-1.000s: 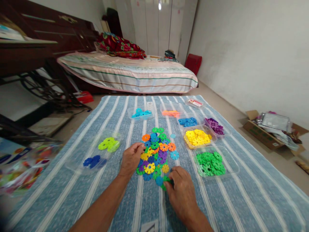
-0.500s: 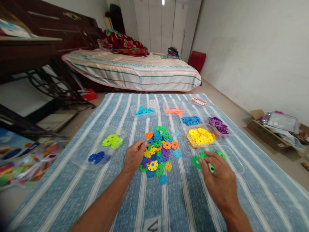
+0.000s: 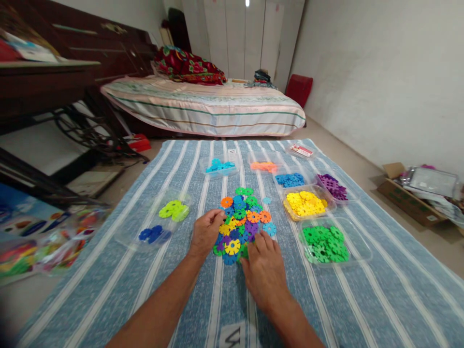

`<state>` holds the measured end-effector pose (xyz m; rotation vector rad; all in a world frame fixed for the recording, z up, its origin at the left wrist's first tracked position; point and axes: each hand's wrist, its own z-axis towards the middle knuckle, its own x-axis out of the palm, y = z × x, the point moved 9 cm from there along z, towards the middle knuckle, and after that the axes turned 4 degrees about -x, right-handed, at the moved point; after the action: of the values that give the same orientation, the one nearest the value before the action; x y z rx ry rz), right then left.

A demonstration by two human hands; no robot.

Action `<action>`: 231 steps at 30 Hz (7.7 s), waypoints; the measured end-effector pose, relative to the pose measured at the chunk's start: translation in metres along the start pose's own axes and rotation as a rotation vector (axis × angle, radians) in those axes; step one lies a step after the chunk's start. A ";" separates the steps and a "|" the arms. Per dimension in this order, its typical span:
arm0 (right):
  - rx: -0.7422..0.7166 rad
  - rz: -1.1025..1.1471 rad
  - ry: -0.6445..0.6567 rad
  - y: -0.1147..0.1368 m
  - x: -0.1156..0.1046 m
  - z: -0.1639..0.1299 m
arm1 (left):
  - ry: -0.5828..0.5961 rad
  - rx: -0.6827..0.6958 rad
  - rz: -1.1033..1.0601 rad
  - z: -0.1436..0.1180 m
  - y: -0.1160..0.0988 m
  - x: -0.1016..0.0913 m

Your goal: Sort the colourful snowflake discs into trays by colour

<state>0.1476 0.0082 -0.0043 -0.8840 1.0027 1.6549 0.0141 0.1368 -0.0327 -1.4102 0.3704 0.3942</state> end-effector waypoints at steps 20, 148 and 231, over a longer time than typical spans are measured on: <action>0.169 0.384 -0.164 -0.032 -0.018 -0.002 | 0.005 0.009 -0.008 0.001 0.002 0.002; 0.052 -0.257 -0.560 -0.086 -0.085 0.052 | 0.044 -0.101 -0.236 -0.002 0.004 0.001; 0.112 0.324 -0.322 -0.087 0.035 0.045 | 0.185 -0.116 0.418 0.058 -0.006 -0.017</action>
<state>0.2179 0.0784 -0.0358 -0.3747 1.0375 1.9153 0.0026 0.1924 -0.0122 -1.4854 0.8110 0.6343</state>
